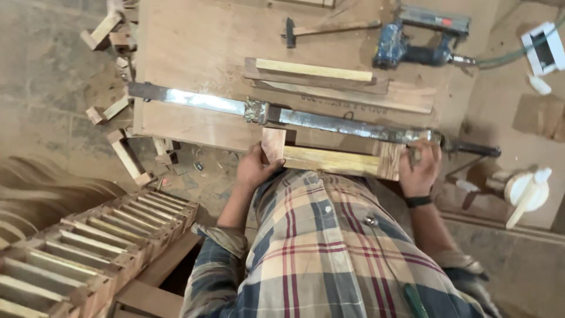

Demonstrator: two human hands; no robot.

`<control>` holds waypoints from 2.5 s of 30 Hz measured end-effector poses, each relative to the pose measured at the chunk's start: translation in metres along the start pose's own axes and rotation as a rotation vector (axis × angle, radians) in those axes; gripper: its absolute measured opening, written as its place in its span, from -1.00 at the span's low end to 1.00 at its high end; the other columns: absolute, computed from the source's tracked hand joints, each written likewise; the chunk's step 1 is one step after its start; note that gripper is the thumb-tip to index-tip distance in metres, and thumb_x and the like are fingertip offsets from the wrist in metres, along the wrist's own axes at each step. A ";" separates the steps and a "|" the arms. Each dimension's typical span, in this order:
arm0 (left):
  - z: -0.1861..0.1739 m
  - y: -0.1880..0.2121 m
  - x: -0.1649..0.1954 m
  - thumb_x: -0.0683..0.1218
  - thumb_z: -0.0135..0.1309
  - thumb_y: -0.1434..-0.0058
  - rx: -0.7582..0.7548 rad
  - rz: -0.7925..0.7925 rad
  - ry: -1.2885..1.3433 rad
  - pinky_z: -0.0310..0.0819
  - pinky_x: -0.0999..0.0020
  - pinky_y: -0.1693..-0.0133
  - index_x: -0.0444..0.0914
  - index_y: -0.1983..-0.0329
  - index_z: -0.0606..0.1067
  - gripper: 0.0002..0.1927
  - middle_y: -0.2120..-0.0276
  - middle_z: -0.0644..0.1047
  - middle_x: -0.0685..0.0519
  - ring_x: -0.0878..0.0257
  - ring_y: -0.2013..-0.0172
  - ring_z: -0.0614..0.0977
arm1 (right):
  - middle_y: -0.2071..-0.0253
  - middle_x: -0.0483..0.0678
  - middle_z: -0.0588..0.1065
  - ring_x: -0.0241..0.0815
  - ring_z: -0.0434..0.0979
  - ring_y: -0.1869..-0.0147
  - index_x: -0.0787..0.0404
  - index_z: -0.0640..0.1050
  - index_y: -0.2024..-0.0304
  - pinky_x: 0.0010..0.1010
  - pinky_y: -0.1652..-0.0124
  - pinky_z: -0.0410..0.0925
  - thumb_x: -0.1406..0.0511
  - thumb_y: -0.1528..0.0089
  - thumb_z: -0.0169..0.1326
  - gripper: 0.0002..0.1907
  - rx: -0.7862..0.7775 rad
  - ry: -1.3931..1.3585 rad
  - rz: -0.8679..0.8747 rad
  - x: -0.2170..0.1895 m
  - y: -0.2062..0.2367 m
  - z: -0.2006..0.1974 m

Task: The person assembles small wooden frames by applying glue to the edges of wooden pieces, aligning them, and securing them with a pneumatic nail gun. They repeat this process for multiple frames, using a clamp to hold pieces in place and a hammer to adjust joints.

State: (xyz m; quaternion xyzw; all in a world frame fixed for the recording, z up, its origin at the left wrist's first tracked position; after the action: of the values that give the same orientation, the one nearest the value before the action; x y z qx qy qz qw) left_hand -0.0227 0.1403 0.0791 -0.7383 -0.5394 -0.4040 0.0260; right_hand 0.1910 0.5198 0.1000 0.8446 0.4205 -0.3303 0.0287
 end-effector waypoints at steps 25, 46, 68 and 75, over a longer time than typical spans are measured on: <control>-0.043 0.001 0.003 0.34 0.24 -0.11 0.019 0.319 -0.117 0.53 0.01 0.09 -0.41 0.06 0.48 -0.27 0.24 0.58 -0.21 -0.17 0.18 0.63 | 0.26 -0.14 0.42 -0.34 0.38 0.21 0.30 0.47 0.13 -0.48 0.17 0.34 0.27 -0.26 0.37 -0.66 0.126 -0.271 0.427 0.004 0.121 0.013; -0.055 -0.044 0.010 0.13 0.43 -0.01 0.419 0.667 -0.193 0.29 -0.13 -0.20 -0.23 -0.39 0.29 -0.07 -0.21 0.38 -0.20 -0.17 -0.20 0.42 | -0.05 0.02 0.34 -0.20 0.43 -0.07 0.28 0.22 -0.07 -0.33 -0.04 0.51 0.47 -0.28 0.28 -0.49 0.450 -1.032 0.749 -0.016 0.059 0.066; -0.097 -0.152 0.166 0.02 0.18 -0.16 0.164 1.020 -0.624 0.36 0.05 -0.10 -0.16 0.20 0.56 -0.79 0.24 0.62 -0.04 0.00 0.07 0.64 | -0.14 0.06 0.48 -0.10 0.57 -0.12 0.34 0.39 -0.25 -0.31 -0.02 0.48 0.34 -0.36 0.09 -0.58 0.368 -1.122 0.678 -0.050 0.123 0.011; -0.127 -0.032 0.171 0.10 0.10 -0.29 0.231 1.138 -0.496 0.51 0.11 0.38 -0.18 0.25 0.51 -0.74 0.44 0.55 -0.04 0.04 0.45 0.60 | -0.18 -0.02 0.44 -0.13 0.47 -0.26 0.19 0.29 -0.33 -0.29 -0.17 0.39 0.31 -0.21 0.29 -0.31 0.062 -1.106 0.263 -0.091 0.148 -0.004</control>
State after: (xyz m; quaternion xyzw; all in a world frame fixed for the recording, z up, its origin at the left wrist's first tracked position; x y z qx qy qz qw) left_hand -0.1051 0.2260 0.2592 -0.9738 -0.0924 -0.0829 0.1904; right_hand 0.2624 0.3627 0.1223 0.5916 0.2245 -0.7292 0.2606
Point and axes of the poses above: each hand's wrist, its own y-axis away from the middle knuckle, its own z-axis out of the palm, x = y × z, the point moved 1 cm from there along -y, towards the middle knuckle
